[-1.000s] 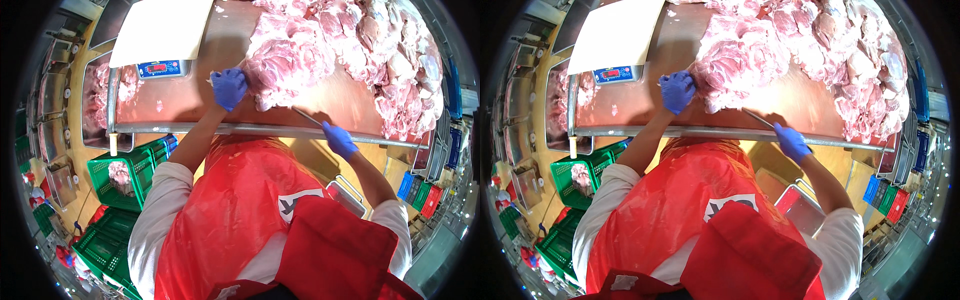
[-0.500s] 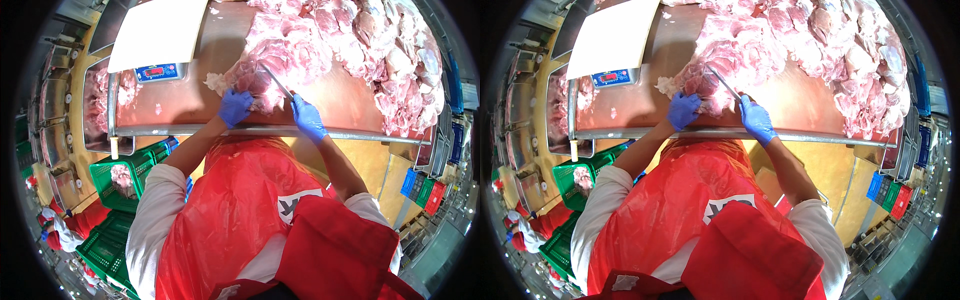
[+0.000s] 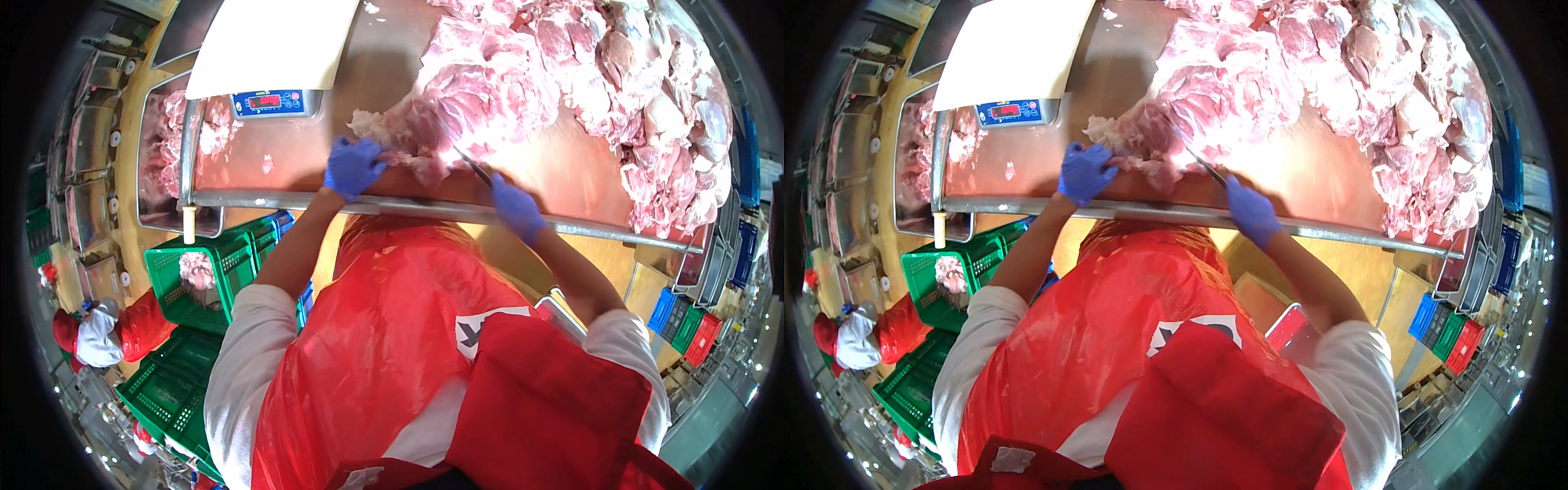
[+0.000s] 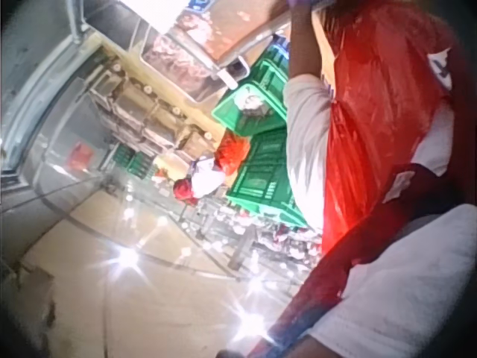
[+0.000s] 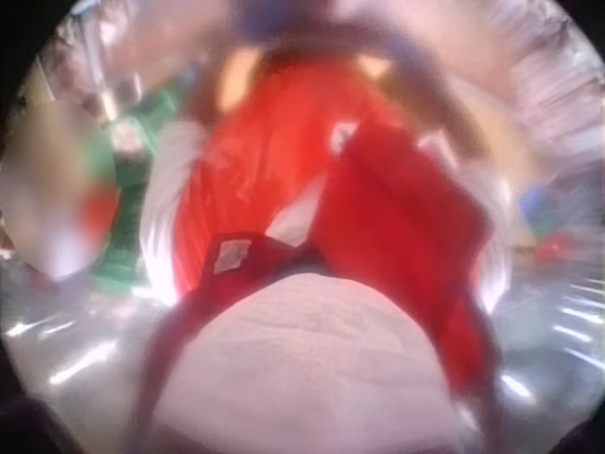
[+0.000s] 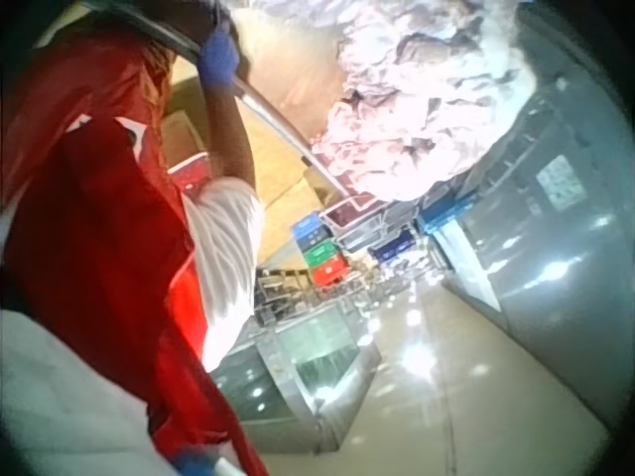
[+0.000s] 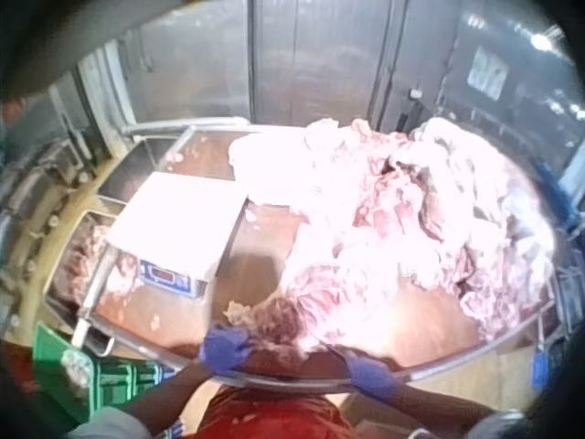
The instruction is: The person cuts raw meat into smaller pieces using a knife on a cutting board. They repeatedly trim and separate portions, placing the cut pieces into a metal tray. The person also uses a digital scale to weigh portions during the process.
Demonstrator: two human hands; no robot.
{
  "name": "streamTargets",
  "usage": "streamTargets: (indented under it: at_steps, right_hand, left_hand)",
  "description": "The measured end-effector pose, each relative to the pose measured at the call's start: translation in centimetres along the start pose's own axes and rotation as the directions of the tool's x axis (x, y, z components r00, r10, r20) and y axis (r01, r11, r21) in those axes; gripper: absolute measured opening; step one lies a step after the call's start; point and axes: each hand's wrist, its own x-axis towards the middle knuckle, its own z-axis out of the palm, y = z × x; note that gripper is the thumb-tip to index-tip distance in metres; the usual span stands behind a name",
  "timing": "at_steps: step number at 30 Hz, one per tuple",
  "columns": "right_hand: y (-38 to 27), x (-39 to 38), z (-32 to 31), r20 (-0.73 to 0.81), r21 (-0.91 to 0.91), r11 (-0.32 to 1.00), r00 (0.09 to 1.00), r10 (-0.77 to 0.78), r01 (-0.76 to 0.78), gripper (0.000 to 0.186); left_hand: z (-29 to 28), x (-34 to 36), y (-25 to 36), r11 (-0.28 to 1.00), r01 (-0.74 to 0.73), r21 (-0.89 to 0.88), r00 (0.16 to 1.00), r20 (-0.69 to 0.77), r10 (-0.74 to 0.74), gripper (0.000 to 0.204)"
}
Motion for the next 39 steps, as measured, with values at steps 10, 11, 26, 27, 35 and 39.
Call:
streamTargets:
  at_steps: [10,11,26,27,35,39]
  right_hand:
    - [-1.2,-1.6,-0.4,-0.223,0.087,0.982,0.957,0.186,-0.170,0.013]
    - [-2.8,0.2,-0.1,-0.262,0.100,0.986,0.952,0.156,-0.133,0.014]
    - [-10.7,12.4,-0.9,-0.002,0.123,0.978,0.986,0.170,-0.168,0.027]
    - [-9.6,11.3,-0.5,0.002,0.108,0.985,0.991,0.135,-0.134,0.026]
    - [-1.3,-7.7,-4.7,0.161,-0.124,0.973,0.964,0.213,-0.194,0.020]
    - [-4.9,-3.4,-3.7,0.011,0.028,0.973,0.973,0.229,-0.229,0.017]
  left_hand:
    - [-5.7,3.3,3.9,0.912,0.300,-0.279,0.953,0.139,-0.271,0.047]
    - [-4.5,5.1,4.9,0.912,0.266,-0.311,0.963,0.043,-0.266,0.052]
    - [2.0,11.9,0.8,0.671,0.661,-0.336,0.728,0.505,-0.464,0.065]
    - [2.3,12.0,0.4,0.671,0.659,-0.340,0.732,0.494,-0.468,0.062]
    - [2.1,8.7,-0.1,0.808,0.392,-0.440,0.904,0.346,-0.250,0.055]
    - [5.5,9.7,-0.3,0.456,0.447,-0.769,0.887,0.448,-0.113,0.047]
